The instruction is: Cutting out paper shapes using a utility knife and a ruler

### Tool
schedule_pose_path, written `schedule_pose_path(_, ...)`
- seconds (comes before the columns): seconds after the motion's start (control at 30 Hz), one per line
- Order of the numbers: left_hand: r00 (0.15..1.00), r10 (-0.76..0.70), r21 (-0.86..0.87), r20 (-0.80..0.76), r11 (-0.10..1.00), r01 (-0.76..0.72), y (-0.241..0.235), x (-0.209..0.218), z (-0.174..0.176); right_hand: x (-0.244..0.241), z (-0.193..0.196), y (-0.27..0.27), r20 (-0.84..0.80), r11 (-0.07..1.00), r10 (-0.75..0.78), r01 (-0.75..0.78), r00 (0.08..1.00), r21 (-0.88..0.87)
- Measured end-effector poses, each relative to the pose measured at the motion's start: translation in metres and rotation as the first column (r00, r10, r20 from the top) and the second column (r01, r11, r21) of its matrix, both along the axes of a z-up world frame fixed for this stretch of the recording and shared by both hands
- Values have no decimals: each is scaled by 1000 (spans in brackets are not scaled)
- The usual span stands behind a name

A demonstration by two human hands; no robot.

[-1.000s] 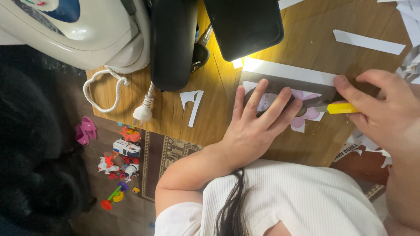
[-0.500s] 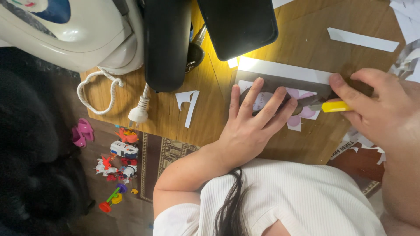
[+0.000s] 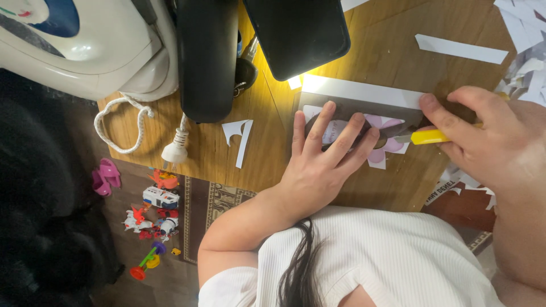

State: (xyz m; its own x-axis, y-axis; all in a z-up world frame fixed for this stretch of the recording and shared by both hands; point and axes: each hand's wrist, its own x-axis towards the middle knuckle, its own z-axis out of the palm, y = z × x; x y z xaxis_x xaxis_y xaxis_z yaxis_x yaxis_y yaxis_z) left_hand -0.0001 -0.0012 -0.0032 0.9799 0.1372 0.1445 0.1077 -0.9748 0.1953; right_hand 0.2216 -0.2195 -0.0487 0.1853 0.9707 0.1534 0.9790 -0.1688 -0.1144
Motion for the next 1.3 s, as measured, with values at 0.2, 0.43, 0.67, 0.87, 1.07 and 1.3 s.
schedule_pose_path(0.2,1000,-6,-19,17,1000,6,1,0,1,0,0,-1,4,1000,1,-1,1000,-12)
schedule_pose_path(0.43,999,-6,-24,38,1000,7,1,1,2,-1,2,-3,12,999,-26,27,1000,-44)
schedule_pose_path(0.67,1000,-5,-12,15,1000,6,1,0,2,0,-6,-8,2,995,-57,57,998,-79)
schedule_pose_path(0.87,1000,2,30,3,1000,-2,2,1,3,2,-4,-6,-28,999,-12,11,1000,-43)
schedule_pose_path(1.07,1000,2,38,-8,999,-2,1,1,2,2,-1,-2,-31,999,-20,19,999,-30)
schedule_pose_path(1.3,1000,15,39,15,999,-16,0,2,1,3,-4,-5,-11,999,-23,23,1000,-43)
